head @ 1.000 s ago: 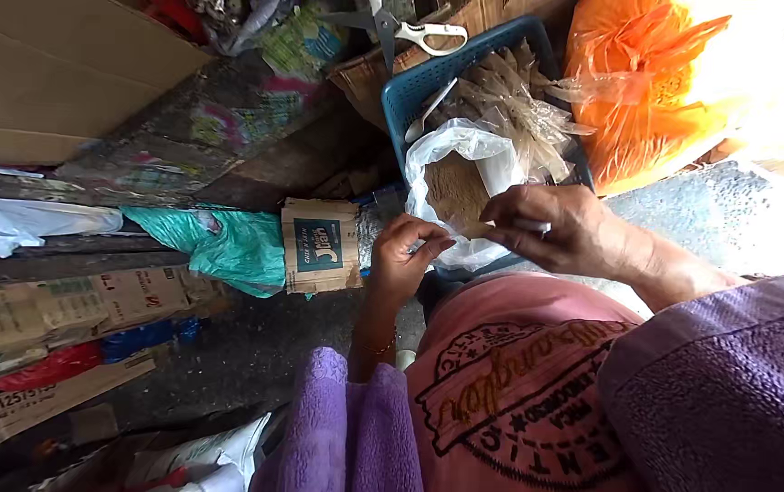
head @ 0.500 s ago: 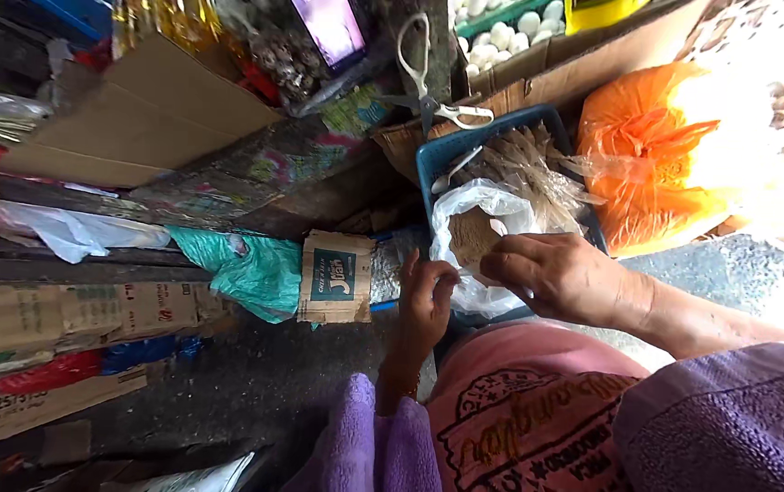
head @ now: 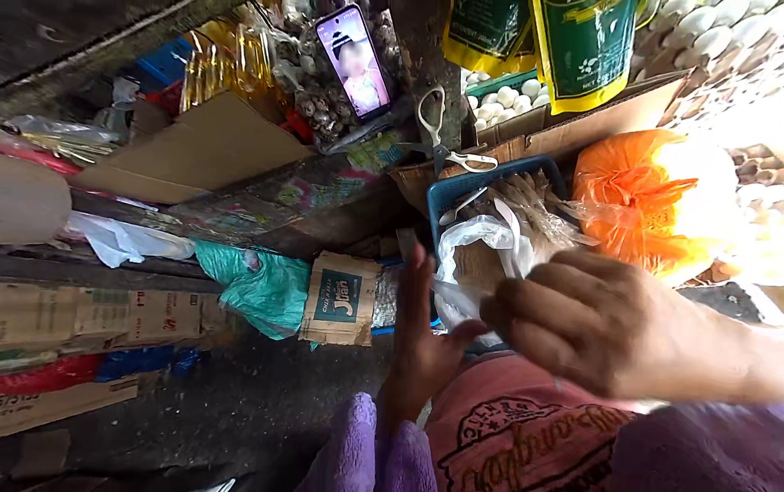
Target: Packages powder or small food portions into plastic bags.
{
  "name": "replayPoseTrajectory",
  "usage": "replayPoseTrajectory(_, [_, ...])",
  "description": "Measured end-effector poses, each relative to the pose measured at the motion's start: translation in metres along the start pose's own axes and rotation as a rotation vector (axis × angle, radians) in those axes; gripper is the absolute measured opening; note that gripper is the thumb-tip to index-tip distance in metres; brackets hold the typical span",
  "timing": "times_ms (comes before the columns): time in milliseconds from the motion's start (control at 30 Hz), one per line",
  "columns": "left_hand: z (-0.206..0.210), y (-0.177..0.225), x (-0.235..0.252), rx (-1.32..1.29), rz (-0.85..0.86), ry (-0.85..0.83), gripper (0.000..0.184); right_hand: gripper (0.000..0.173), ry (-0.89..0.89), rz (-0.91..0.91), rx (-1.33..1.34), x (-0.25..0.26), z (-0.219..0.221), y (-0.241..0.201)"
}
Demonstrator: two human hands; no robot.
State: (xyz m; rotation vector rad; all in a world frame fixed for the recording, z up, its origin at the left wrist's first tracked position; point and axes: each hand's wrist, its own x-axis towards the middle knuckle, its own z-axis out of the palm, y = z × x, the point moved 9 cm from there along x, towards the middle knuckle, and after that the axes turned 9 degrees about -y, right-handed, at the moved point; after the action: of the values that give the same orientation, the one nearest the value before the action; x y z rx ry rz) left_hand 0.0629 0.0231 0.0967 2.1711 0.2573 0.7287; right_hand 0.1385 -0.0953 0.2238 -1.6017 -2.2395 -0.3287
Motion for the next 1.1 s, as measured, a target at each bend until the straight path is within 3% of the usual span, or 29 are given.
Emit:
replayPoseTrajectory(133, [-0.019,0.082,0.024,0.073,0.311,0.058,0.029,0.010,0.077,-0.048,-0.048,-0.006,-0.041,-0.032])
replayPoseTrajectory(267, [-0.022,0.092,0.021,0.055,0.524,0.056,0.009,0.009,0.069,-0.015,-0.071,-0.011,-0.047,-0.039])
replayPoseTrajectory(400, [-0.005,0.054,0.019,-0.044,0.400,-0.150,0.021,0.018,0.038,0.039,-0.031,-0.009,-0.024,-0.026])
replayPoseTrajectory(533, [0.006,0.004,0.011,-0.093,0.233,-0.198,0.034,0.018,0.024,0.174,0.208,-0.007,0.007,0.004])
replayPoseTrajectory(733, [0.016,-0.068,0.005,-0.160,0.079,-0.309,0.032,0.024,0.139,0.751,0.734,-0.052,0.087,0.070])
replayPoseTrajectory(933, [0.012,-0.100,0.002,-0.145,0.080,-0.341,0.037,0.027,0.210,1.121,0.779,-0.112,0.175,0.074])
replayPoseTrajectory(1100, [0.016,-0.121,0.002,-0.173,0.079,-0.371,0.037,0.032,0.338,1.354,0.796,-0.138,0.206,0.071])
